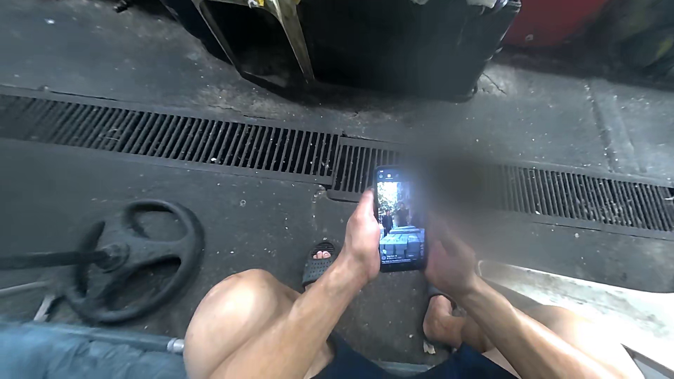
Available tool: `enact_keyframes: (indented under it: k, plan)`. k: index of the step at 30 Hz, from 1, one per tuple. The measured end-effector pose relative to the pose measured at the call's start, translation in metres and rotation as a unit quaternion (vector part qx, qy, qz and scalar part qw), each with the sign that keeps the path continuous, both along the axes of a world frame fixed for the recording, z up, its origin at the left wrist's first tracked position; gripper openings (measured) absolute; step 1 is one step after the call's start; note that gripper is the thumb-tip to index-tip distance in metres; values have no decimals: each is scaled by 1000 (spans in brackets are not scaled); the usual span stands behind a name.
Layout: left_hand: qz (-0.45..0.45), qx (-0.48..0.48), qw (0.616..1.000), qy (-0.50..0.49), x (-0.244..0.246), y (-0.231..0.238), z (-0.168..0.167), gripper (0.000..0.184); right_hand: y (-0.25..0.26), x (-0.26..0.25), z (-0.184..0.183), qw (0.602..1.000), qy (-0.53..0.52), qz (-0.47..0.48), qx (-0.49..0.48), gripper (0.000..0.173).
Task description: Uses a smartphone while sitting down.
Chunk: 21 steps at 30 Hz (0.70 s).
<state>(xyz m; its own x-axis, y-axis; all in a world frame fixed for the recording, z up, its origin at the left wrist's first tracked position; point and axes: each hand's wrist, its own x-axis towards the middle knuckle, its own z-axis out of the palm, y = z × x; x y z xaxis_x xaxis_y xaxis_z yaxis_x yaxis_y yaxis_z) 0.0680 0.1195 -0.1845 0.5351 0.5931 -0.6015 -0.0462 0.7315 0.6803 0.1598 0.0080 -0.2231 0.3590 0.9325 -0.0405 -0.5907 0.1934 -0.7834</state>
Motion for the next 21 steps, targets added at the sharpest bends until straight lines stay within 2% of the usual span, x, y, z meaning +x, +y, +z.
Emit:
enact_keyframes:
  k: [10, 21]
  plan:
    - [2, -1, 1000, -3, 0, -1, -1, 61, 0, 0, -1, 1000, -10, -4, 3, 71]
    - [2, 0, 1000, 5, 0, 0, 0, 61, 2, 1, -2, 1000, -3, 1, 2, 77]
